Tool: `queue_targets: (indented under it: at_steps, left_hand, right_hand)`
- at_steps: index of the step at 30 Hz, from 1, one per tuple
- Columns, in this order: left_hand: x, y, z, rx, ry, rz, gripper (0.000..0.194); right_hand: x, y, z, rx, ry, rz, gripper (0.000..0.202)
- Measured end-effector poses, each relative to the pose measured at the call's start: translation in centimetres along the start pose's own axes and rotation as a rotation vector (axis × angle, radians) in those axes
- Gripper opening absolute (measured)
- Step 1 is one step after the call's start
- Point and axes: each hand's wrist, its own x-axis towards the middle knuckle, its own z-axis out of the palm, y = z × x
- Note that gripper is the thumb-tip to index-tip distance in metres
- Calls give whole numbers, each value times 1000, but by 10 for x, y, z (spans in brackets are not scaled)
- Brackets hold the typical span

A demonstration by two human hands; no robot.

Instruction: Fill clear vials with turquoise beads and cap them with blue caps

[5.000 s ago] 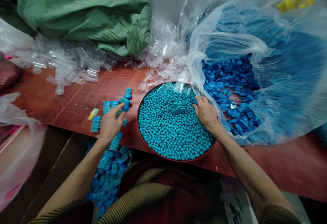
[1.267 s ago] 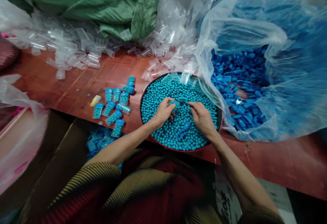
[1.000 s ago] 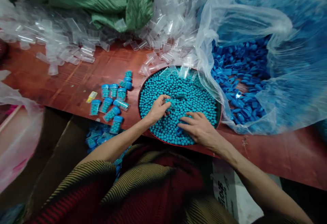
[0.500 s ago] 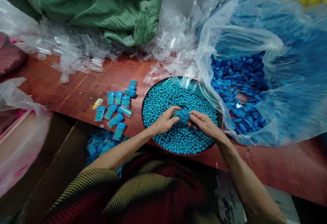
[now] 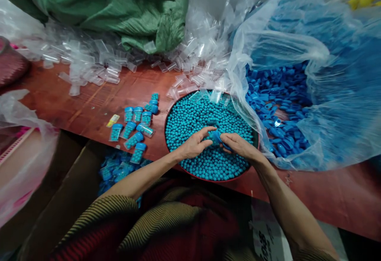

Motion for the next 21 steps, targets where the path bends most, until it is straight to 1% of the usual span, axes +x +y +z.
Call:
queue_targets:
  at_steps: [4, 8, 12, 14, 17, 19, 21]
  left_hand:
    - [-1, 5, 3, -61, -8, -10, 48]
    - [-1, 8, 9, -31, 31, 0, 40]
    - [-1, 5, 15, -39, 90, -34, 35]
    - [1, 5, 16, -78, 105, -86, 34]
    - [3, 8, 11, -145, 62, -167, 35]
    - [4, 10, 4, -164, 36, -172, 36]
    - [4, 10, -1, -167, 38, -149, 36]
  right_hand:
    - [-4, -4, -4, 26, -56, 51, 47]
    - [-8, -8, -6, -3, -64, 93, 47]
    - [-4, 1, -2, -13, -69, 87, 48]
    - [0, 5, 3, 17, -34, 82, 47]
    - [-1, 4, 6, 123, 111, 64, 41]
    - [-5, 0, 4, 259, 194, 33, 36]
    - [-10, -4, 0, 376, 220, -9, 35]
